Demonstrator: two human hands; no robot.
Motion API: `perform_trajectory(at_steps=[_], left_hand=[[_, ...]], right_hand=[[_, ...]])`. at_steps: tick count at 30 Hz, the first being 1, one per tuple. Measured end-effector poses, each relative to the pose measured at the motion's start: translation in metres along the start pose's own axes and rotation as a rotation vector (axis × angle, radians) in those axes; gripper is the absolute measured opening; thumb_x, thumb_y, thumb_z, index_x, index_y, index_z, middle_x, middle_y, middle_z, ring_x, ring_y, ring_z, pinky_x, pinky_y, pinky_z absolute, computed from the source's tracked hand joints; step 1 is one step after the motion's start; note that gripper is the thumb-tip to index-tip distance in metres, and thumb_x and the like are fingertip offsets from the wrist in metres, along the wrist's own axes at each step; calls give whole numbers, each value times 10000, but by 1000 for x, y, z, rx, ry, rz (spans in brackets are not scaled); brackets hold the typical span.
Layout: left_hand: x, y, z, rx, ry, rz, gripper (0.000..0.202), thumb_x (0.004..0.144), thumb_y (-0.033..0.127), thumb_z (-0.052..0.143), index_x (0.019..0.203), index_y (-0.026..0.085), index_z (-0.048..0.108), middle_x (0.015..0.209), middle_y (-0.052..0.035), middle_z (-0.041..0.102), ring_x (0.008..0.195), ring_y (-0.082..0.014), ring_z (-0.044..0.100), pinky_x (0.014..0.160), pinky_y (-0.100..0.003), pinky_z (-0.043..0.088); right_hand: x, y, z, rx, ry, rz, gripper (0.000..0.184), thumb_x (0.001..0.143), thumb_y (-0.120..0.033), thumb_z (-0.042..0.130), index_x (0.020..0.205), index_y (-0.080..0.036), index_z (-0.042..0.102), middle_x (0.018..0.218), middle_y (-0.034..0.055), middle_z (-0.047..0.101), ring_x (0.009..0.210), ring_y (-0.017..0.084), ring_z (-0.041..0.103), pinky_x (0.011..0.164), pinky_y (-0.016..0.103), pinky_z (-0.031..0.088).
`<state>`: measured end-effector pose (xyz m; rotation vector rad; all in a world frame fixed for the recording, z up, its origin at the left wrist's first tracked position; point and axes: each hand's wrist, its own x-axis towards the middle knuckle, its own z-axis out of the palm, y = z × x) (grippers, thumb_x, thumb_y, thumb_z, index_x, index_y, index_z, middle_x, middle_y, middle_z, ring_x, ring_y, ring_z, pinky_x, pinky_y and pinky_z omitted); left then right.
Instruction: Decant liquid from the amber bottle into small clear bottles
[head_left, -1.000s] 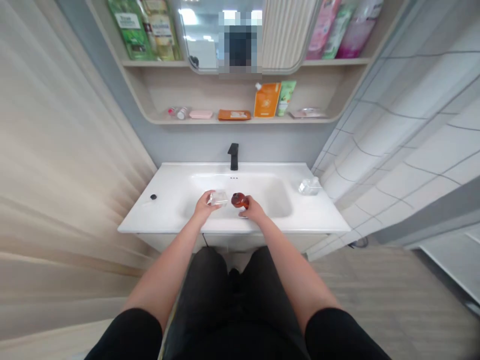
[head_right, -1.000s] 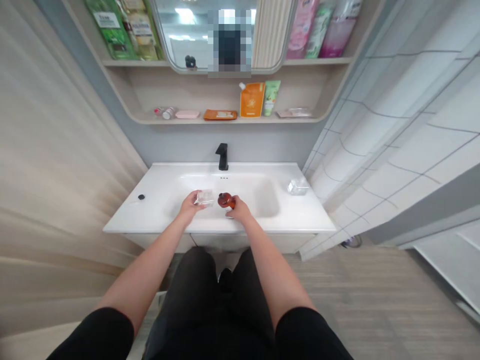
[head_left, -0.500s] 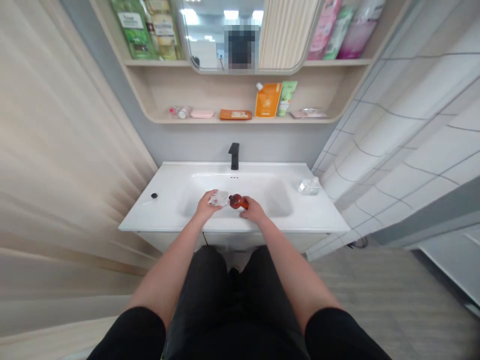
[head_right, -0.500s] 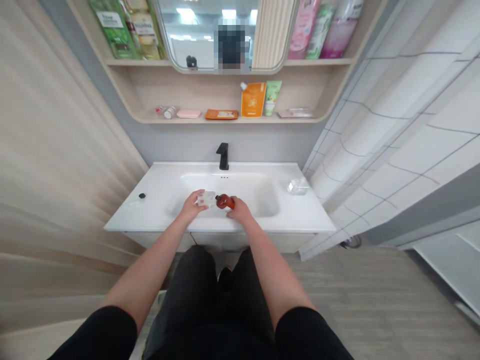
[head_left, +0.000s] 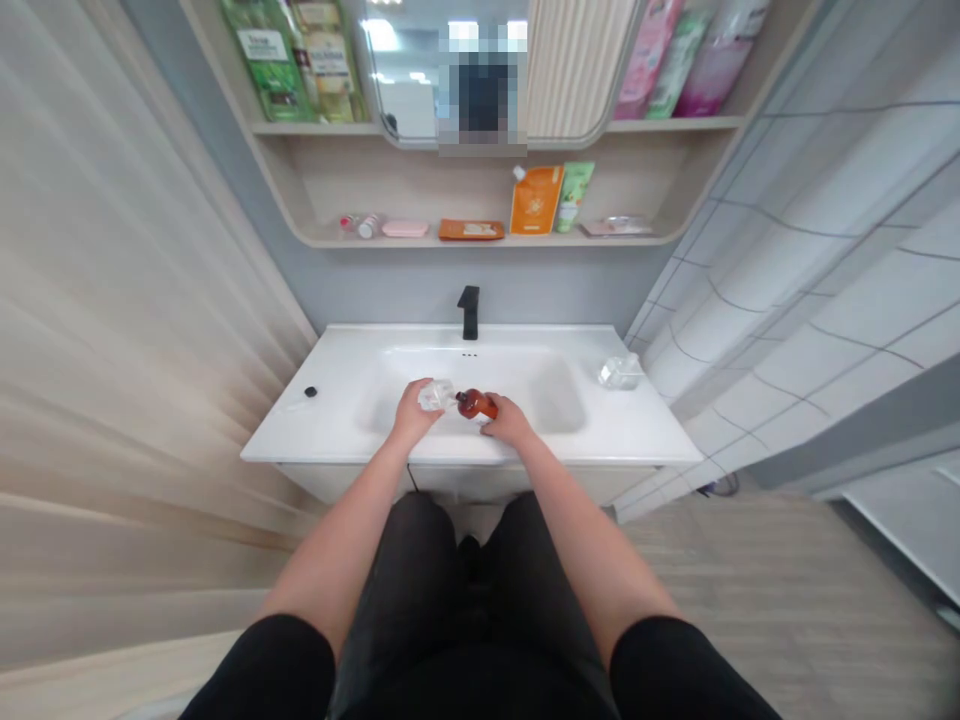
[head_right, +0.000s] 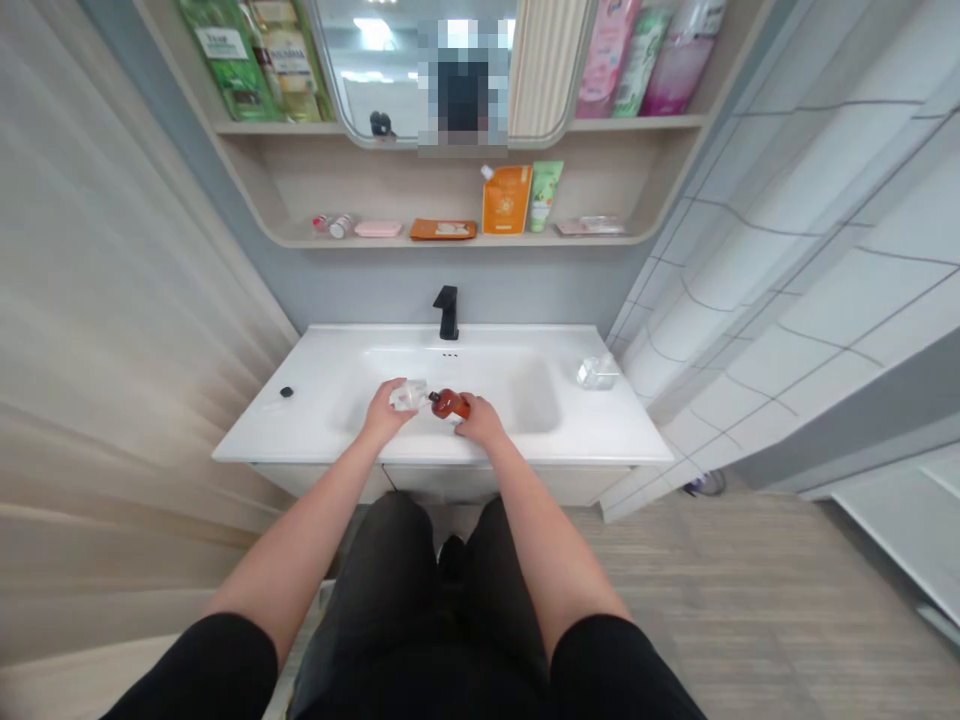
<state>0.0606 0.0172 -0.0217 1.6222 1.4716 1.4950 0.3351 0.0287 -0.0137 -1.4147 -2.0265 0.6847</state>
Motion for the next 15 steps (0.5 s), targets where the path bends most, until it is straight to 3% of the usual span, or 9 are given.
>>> perform_trajectory(at_steps=[8, 15], left_hand=[[-3, 9, 0, 115, 14, 84, 737, 670, 88, 876, 1358, 235, 658, 1377, -119, 646, 1169, -306, 683, 1133, -489, 517], [-5, 15, -1, 146, 24, 130, 700, 688, 69, 861, 1340, 228, 662, 1359, -130, 663, 1307, -349, 648, 1193, -499, 495]], right_hand=[[0, -3, -4, 45, -36, -43, 864, 663, -225, 907, 1489, -248, 656, 1368, 103, 750, 1227, 347, 707, 1081, 457, 545], [-2, -3, -3, 86, -18, -45, 911, 663, -241, 935, 1524, -247, 638, 1374, 107, 737, 1239, 347, 689, 1088, 451, 531]])
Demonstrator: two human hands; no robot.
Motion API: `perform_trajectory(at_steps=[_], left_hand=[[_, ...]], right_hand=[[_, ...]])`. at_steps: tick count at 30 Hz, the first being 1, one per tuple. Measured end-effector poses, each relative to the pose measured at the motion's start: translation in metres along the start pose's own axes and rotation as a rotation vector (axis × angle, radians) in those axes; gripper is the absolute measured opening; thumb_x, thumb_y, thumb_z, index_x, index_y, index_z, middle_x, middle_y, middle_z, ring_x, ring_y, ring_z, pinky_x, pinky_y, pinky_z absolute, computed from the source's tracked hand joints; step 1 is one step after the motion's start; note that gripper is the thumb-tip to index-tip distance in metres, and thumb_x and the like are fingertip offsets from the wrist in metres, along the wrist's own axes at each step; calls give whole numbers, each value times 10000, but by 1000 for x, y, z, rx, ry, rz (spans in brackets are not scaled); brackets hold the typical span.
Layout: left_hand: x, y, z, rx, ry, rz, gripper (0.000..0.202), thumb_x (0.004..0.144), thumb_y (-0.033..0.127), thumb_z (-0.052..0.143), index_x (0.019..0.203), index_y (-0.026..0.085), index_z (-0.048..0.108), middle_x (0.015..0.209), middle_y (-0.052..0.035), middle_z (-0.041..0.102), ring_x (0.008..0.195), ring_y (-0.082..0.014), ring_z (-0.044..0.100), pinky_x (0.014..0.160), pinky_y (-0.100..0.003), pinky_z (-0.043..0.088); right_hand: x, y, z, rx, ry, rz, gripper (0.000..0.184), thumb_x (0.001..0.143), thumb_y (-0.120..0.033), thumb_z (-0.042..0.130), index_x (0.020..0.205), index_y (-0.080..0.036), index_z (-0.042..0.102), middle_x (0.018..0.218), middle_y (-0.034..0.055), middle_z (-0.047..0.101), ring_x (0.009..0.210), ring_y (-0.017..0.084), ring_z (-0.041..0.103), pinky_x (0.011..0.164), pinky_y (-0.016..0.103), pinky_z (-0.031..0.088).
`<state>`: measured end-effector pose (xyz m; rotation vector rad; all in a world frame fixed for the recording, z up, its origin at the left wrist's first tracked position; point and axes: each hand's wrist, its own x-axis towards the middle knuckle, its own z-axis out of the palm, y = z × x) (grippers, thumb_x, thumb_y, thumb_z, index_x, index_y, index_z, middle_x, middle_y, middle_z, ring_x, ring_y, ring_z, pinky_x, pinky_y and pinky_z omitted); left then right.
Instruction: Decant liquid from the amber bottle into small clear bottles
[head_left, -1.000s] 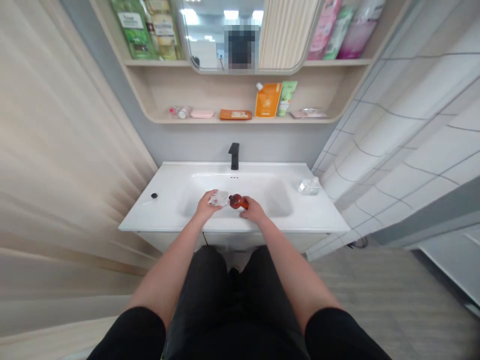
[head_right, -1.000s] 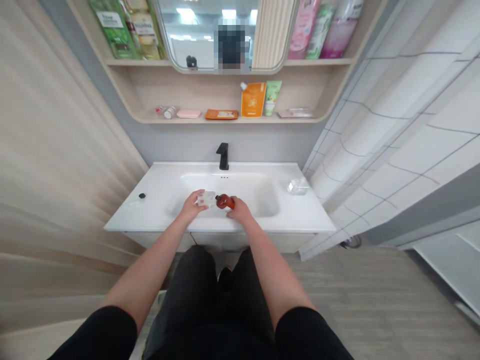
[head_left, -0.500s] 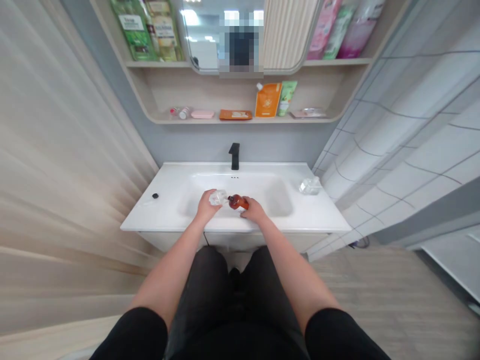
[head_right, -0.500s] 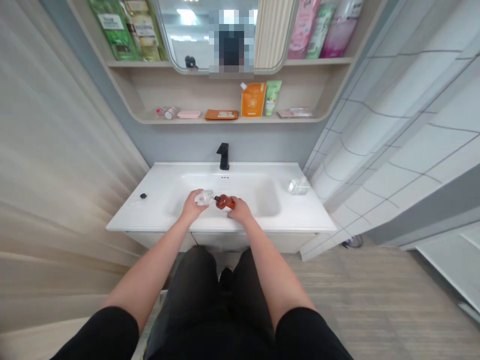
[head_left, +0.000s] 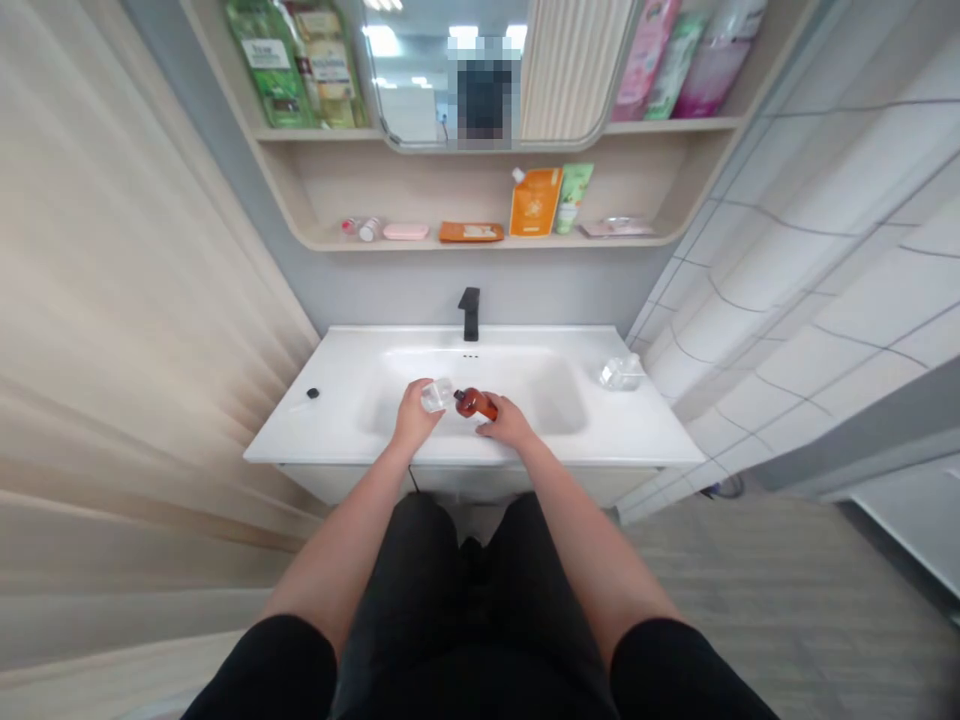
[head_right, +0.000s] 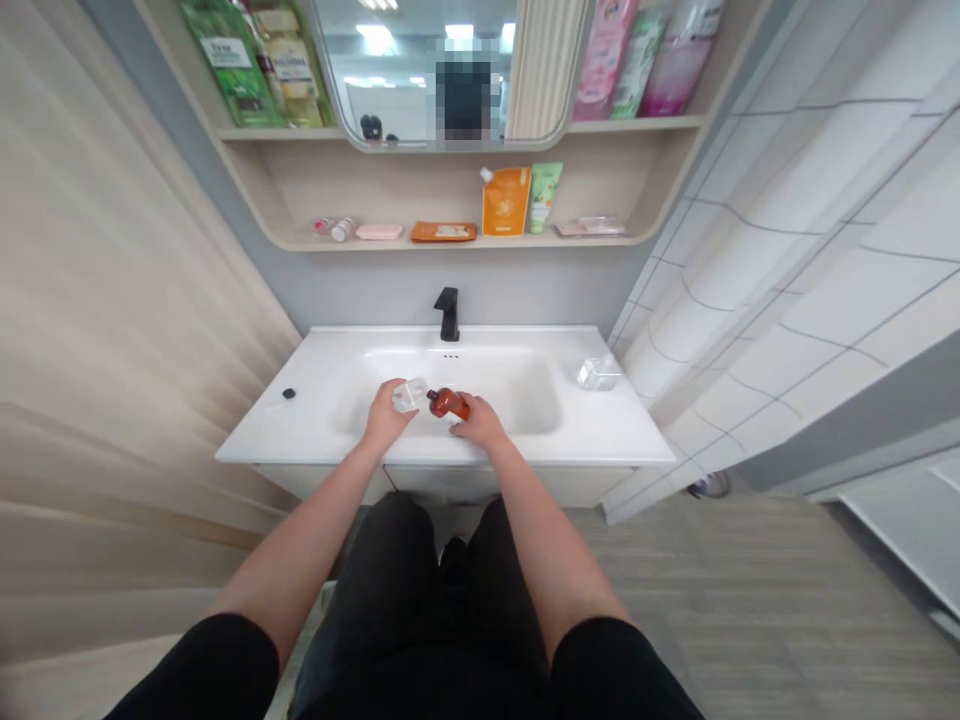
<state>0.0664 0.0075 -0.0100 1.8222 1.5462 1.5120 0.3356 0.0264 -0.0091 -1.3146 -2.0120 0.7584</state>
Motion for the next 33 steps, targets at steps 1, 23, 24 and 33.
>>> perform_trajectory(at_steps=[1, 23, 24, 33], left_hand=[[0, 1, 0, 24, -1, 19, 691, 698, 64, 853, 1341, 227, 658, 1352, -129, 664, 1309, -346, 650, 1197, -500, 499], [-4, 15, -4, 223, 15, 198, 717, 772, -10, 690, 1443, 237, 644, 1503, -129, 587, 1457, -316, 582, 1316, -517, 463], [-5, 15, -4, 223, 16, 196, 717, 775, -7, 687, 1447, 239, 646, 1506, -129, 587, 1466, -317, 576, 1320, -519, 459], [-6, 21, -5, 241, 18, 202, 727, 780, -22, 657, 1458, 239, 648, 1511, -132, 587, 1475, -322, 571, 1318, -535, 465]], right_hand=[[0, 0, 0, -6, -2, -1, 919, 667, -238, 934, 1534, -242, 631, 1370, 109, 735, 1235, 344, 686, 1083, 446, 531], [1, 1, 2, -53, -19, 24, 849, 695, -250, 946, 1488, -212, 648, 1304, 115, 727, 1190, 317, 690, 1057, 428, 533], [1, 1, 2, -53, -21, 27, 848, 691, -253, 949, 1483, -206, 651, 1310, 119, 728, 1192, 320, 693, 1058, 431, 535], [1, -2, 1, 21, -19, 33, 836, 666, -219, 939, 1457, -231, 670, 1350, 104, 763, 1238, 347, 719, 1106, 464, 539]])
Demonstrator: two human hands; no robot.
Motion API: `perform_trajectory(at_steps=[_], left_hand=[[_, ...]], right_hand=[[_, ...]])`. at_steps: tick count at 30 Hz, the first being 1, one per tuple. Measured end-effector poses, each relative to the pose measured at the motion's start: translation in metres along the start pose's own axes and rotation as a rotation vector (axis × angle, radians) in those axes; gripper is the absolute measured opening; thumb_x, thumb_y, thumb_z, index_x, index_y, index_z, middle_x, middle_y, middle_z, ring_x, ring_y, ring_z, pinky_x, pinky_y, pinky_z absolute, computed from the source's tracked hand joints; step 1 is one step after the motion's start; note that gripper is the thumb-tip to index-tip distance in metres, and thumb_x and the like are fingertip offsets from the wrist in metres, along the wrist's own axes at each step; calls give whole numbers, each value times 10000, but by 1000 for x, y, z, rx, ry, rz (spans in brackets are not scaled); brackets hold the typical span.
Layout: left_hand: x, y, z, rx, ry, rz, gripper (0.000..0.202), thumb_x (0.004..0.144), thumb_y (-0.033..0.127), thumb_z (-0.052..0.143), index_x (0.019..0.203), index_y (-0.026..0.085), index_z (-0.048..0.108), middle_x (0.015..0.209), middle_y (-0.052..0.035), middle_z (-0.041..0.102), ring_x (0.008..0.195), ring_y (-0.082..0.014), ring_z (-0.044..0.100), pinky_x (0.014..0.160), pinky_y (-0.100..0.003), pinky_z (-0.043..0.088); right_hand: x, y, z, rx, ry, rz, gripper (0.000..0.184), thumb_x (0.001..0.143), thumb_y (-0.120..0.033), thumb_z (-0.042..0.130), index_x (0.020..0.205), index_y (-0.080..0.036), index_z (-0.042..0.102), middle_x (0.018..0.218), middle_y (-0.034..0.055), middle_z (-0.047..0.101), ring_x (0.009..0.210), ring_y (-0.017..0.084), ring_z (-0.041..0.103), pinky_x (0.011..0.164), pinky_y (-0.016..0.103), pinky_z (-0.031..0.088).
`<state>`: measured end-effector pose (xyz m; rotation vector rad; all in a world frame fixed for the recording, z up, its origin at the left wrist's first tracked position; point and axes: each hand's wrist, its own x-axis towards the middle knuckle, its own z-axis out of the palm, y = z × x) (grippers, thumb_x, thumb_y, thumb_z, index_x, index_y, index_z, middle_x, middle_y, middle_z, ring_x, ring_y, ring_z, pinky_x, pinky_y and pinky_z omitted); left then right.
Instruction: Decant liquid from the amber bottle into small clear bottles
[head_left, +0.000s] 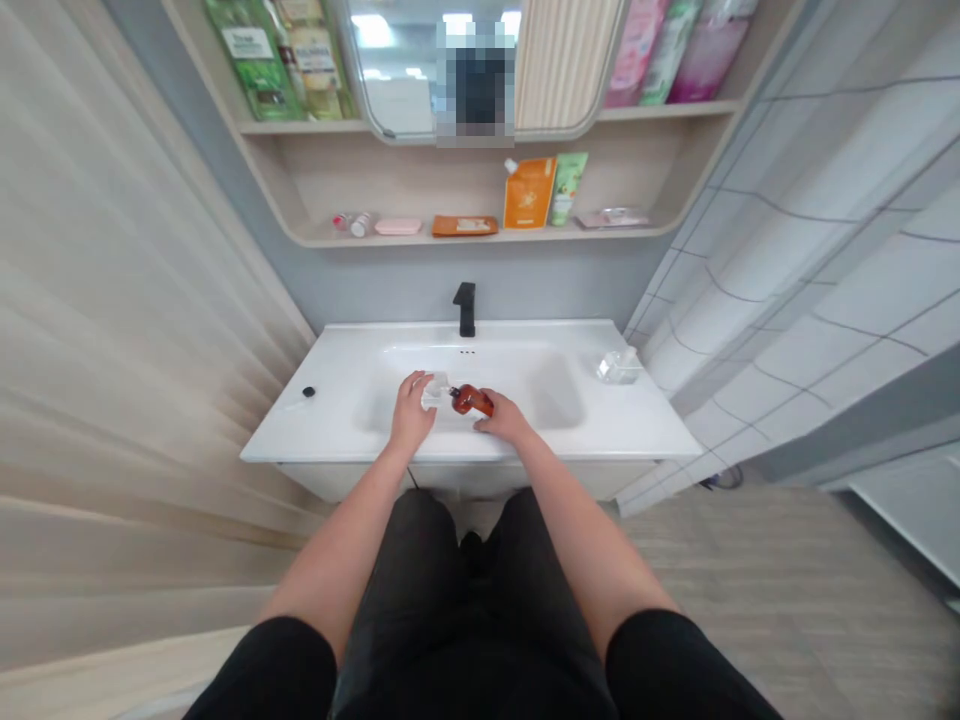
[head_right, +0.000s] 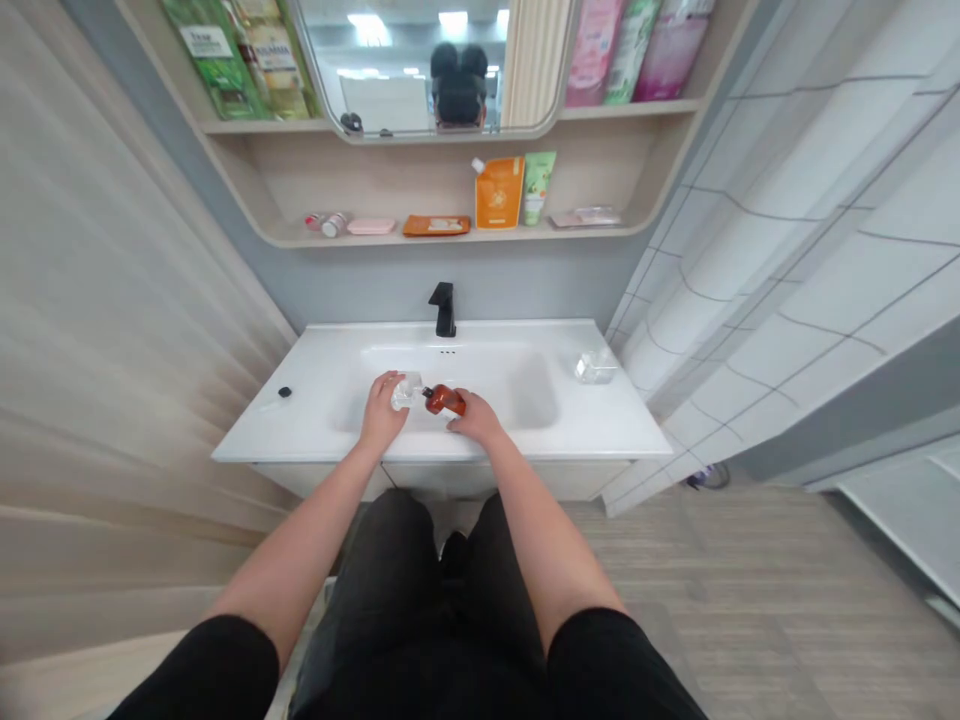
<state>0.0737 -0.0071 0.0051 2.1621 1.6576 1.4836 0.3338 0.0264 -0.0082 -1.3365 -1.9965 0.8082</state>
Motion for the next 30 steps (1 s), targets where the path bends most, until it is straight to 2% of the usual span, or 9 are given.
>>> perform_trajectory(at_steps=[30], left_hand=[[0, 2, -3, 17, -37, -18, 789, 758, -37, 651, 1489, 260, 647, 1560, -127, 566, 1528, -329, 526, 1348, -550, 425]], right_hand=[[-1, -4, -3, -16, -7, 5, 828, 667, -206, 927, 1456, -218, 679, 1362, 109, 762, 1218, 346, 731, 1100, 455, 550]])
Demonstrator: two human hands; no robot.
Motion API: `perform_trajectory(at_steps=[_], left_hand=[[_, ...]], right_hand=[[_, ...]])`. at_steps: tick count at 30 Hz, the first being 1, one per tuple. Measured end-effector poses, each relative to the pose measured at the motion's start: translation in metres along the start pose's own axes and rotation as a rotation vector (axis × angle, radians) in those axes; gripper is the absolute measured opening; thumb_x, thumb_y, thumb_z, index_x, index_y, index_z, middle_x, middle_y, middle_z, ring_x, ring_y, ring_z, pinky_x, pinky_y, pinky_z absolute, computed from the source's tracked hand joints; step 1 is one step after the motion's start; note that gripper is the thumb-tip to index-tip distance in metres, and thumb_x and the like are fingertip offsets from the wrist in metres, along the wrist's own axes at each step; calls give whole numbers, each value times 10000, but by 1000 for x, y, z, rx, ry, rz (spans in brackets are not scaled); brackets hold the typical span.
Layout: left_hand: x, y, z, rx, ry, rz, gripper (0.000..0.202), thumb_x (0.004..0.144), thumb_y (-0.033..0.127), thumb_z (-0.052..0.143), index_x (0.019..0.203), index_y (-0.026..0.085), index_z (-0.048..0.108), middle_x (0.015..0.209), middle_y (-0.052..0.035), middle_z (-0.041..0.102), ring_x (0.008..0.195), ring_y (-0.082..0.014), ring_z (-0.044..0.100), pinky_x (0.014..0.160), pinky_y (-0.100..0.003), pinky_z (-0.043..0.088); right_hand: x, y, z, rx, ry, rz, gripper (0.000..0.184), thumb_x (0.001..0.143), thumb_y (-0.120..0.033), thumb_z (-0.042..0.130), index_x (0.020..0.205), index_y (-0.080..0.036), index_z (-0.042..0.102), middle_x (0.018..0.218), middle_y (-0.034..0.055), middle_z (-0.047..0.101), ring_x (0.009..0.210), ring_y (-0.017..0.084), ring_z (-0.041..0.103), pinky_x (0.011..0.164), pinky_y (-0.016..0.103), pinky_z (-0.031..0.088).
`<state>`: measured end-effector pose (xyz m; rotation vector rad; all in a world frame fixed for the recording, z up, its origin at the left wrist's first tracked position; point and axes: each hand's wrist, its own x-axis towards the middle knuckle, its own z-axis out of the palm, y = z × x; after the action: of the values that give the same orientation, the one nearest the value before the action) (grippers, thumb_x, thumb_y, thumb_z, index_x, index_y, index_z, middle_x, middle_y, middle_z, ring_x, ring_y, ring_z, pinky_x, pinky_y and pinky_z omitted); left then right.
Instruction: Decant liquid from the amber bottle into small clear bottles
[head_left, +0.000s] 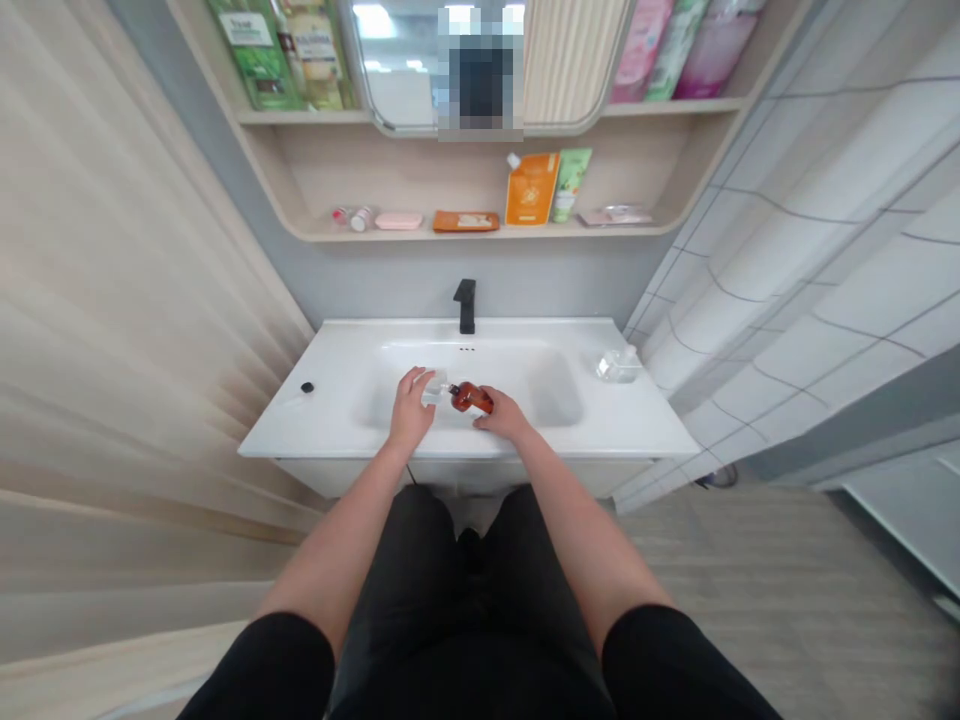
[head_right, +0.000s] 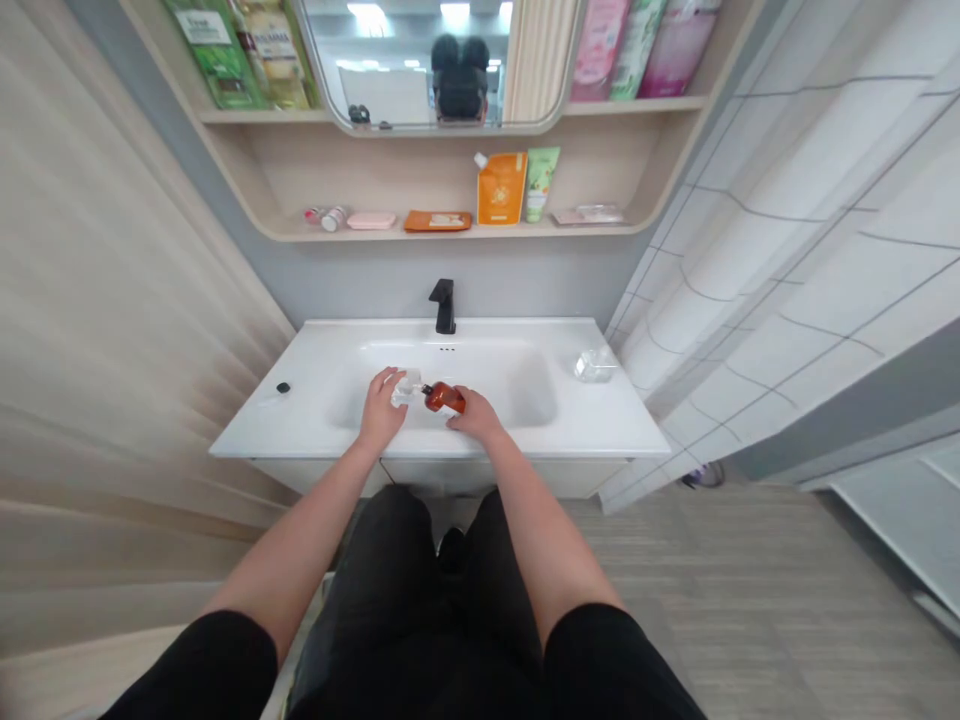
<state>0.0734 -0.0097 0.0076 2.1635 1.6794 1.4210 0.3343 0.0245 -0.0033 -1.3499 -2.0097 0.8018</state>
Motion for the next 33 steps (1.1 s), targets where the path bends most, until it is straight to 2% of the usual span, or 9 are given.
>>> perform_trajectory(at_steps=[17, 26, 33], left_hand=[[-1, 1, 0, -3, 3, 17, 805, 752, -52, 624, 1490, 268, 643, 1566, -127, 557, 1546, -334, 506, 1348, -572, 423], [-1, -1, 1, 8, -5, 27, 823, 743, -66, 612, 1492, 273, 644, 1568, -122, 559, 1561, -335, 492, 1355, -574, 412], [-1, 0, 1, 10, 5, 27, 817, 739, -74, 606, 1478, 272, 653, 1575, -117, 564, 1561, -332, 496, 1350, -577, 422]], right_hand=[[3, 7, 3, 15, -3, -4, 817, 660, -225, 924, 1441, -238, 685, 1346, 93, 768, 1218, 340, 733, 1108, 465, 548], [2, 5, 2, 12, -5, 16, 873, 650, -215, 931, 1480, -224, 660, 1398, 111, 750, 1260, 345, 720, 1121, 464, 543], [3, 5, 2, 0, -11, 0, 834, 651, -213, 929, 1448, -225, 685, 1359, 103, 766, 1231, 343, 730, 1106, 463, 549]])
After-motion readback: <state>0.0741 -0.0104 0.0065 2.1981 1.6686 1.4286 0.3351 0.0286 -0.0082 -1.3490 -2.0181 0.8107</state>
